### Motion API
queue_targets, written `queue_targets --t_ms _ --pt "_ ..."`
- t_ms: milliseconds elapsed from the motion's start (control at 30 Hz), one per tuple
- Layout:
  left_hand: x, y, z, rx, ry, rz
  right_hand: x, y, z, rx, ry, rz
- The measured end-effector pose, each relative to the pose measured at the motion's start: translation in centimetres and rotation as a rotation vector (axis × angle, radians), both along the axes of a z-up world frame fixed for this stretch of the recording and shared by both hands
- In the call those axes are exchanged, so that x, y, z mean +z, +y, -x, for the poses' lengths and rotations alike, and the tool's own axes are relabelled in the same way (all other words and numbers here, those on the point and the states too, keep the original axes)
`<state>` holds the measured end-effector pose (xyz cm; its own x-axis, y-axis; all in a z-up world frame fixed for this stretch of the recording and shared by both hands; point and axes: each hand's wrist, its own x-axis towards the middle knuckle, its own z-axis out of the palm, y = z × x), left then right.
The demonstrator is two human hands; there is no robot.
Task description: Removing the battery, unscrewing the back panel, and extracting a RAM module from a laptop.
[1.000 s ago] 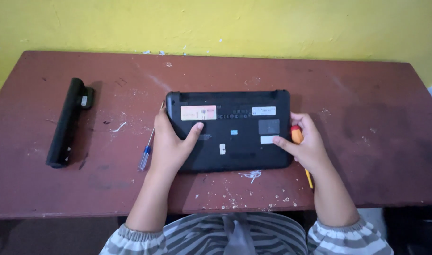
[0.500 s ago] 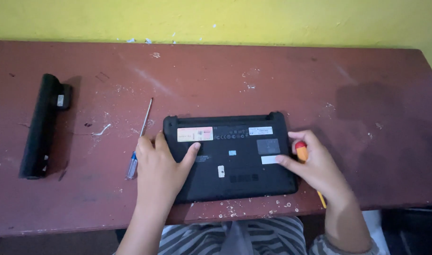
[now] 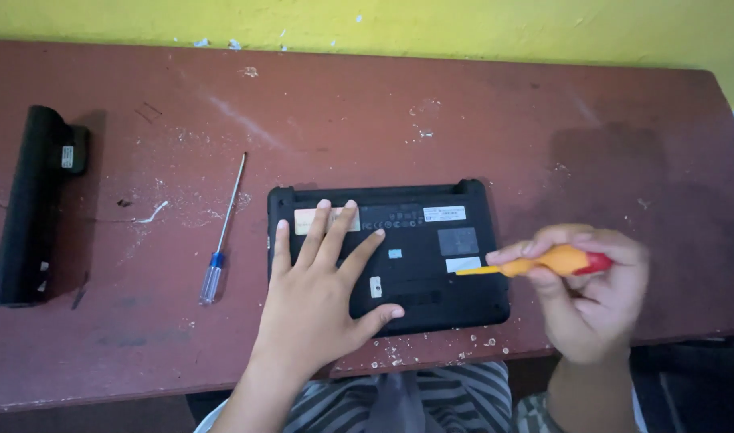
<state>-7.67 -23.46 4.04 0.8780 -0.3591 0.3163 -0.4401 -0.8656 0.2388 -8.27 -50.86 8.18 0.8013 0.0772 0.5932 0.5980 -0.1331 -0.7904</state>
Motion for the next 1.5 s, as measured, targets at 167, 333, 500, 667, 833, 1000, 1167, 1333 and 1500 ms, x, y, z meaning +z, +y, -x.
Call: queue_targets --t_ms 167,333,500,667,833,1000,1167,1333,1500 --pt "0.0 0.0 0.2 -0.001 -0.002 0.009 0.0 0.0 -0.3 -0.009 -0.059 0.083" --pt "0.1 0.0 0.2 0.004 -0.01 0.016 0.5 0.3 -0.4 -0.006 -0.066 0.125" --pt "0.1 0.0 0.2 0.004 -0.026 0.016 0.8 0.6 -0.3 -0.027 -0.064 0.183" --pt "0.0 0.0 0.2 0.002 -0.026 -0.006 0.6 1.7 -0.1 -0.12 -0.046 0.201" --pt "0.1 0.0 0.2 0.009 -0.024 -0.01 0.8 3.4 0.3 -0.327 -0.066 0.258" --pt "0.0 0.0 0.2 0.013 -0.025 -0.001 1.5 4.0 -0.1 -0.386 0.028 0.173" --pt "0.2 0.0 0.2 0.005 -0.032 -0.009 1.7 3.5 -0.6 -0.417 0.07 0.133" --pt "0.1 -0.1 0.2 0.008 -0.03 -0.01 1.3 3.0 -0.8 -0.412 0.072 0.124" --pt "0.1 -0.1 0.3 0.012 -0.032 -0.005 1.2 3.1 -0.8 -0.382 0.047 0.138"
